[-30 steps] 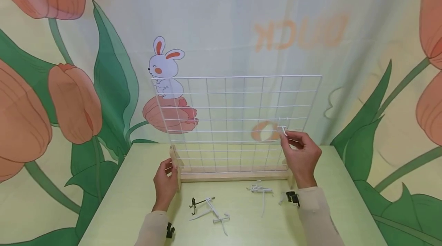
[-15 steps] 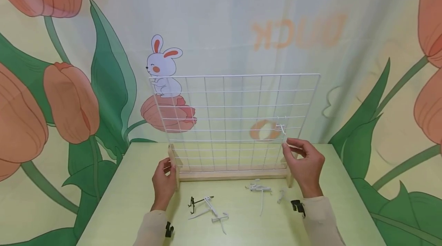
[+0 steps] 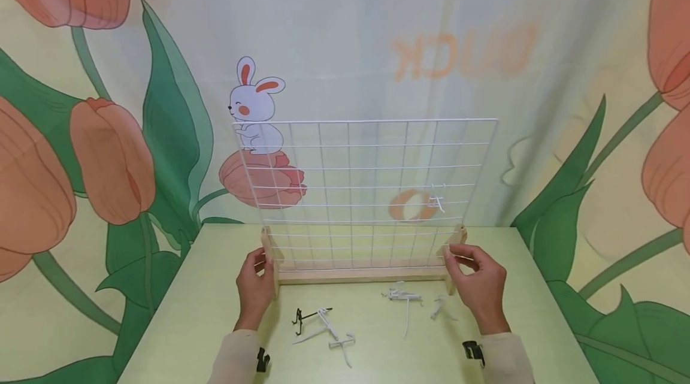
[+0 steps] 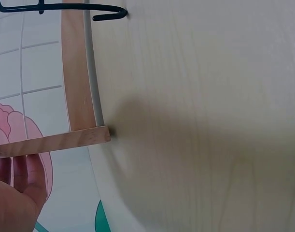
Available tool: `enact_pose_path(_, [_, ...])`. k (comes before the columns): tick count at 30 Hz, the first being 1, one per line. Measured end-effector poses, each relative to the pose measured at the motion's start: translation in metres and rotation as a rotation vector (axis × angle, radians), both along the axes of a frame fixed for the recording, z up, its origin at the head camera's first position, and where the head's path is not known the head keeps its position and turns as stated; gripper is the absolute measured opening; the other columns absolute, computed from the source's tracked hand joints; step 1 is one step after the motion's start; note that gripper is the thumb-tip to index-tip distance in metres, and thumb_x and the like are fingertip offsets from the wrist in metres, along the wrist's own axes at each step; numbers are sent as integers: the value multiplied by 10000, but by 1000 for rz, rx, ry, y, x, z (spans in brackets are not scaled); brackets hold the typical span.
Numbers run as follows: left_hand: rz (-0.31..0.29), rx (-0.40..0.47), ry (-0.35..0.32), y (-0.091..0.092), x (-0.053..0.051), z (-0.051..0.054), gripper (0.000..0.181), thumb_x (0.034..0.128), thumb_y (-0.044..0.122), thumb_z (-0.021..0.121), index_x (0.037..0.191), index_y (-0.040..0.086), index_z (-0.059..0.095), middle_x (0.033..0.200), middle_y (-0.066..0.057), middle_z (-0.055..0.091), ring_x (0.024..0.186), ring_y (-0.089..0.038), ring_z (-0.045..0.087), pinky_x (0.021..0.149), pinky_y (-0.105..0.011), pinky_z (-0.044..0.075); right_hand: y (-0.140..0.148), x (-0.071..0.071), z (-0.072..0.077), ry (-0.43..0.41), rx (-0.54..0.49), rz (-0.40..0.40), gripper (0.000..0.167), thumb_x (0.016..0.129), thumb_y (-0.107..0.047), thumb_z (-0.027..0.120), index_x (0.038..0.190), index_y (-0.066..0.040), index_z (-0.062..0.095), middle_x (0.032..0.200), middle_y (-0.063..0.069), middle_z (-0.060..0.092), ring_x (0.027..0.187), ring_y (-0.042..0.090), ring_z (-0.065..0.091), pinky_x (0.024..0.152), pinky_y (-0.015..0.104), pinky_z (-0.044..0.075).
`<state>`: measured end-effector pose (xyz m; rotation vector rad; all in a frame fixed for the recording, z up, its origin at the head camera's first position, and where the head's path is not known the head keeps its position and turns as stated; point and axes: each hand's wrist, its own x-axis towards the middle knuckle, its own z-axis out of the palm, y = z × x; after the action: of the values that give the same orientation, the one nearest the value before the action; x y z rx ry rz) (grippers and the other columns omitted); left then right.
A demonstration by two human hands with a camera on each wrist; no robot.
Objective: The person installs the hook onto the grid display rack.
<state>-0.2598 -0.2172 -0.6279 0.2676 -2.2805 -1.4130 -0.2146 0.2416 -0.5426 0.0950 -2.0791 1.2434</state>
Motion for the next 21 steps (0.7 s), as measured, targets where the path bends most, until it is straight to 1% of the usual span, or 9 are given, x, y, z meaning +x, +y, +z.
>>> enact_pose_path(4, [-1,9,-12,1,0,1,324,1072,152,628,1389,89,606,1293,-165,693,1200,-362,699,973,-534,615,2,5,-16,-61,-29,-8,135,881,-63,844,1011,-79,808,1019,80,814,858,-130,689,823,88,573])
enact_pose_path(7, [-1,13,-17,0,0,2,323,1072,148,627,1388,87,604,1299,-170,688,1206,-370,696,975,-538,613,3,9,-29,-91,-36,-18,126,874,-63,849,992,-87,813,1002,67,816,838,-100,710,804,105,586])
enact_pose_path(9, [0,13,-19,0,0,3,324,1072,148,626,1389,85,603,1303,-171,686,1208,-370,696,978,-538,611,4,11,-38,-111,-24,-31,124,869,-62,852,983,-92,813,989,62,817,824,-86,718,787,110,591])
enact_pose_path(12, [5,11,-20,0,0,3,325,1069,145,631,1387,85,604,1301,-168,689,1202,-364,699,975,-530,613,5,15,-53,-163,-14,-45,124,860,-56,858,970,-89,811,973,55,819,804,-79,720,759,121,599])
enact_pose_path(15, [8,12,-19,0,0,2,321,1065,152,639,1380,96,609,1298,-158,692,1197,-353,702,973,-520,617,7,20,-66,-238,-9,-57,118,865,-68,857,970,-81,805,968,68,818,804,-79,712,736,126,603])
enact_pose_path(17, [4,15,-18,0,1,2,321,1063,158,643,1377,101,609,1297,-155,692,1197,-352,701,972,-519,619,8,23,-74,-299,-9,-67,119,870,-79,855,977,-77,802,972,86,817,811,-55,721,717,105,590])
enact_pose_path(21, [-8,16,-20,-1,2,2,325,1068,171,638,1384,102,604,1302,-152,686,1206,-354,695,976,-524,617,11,29,-88,-432,-1,-91,121,881,-105,848,991,-89,803,982,96,819,836,67,771,683,66,555])
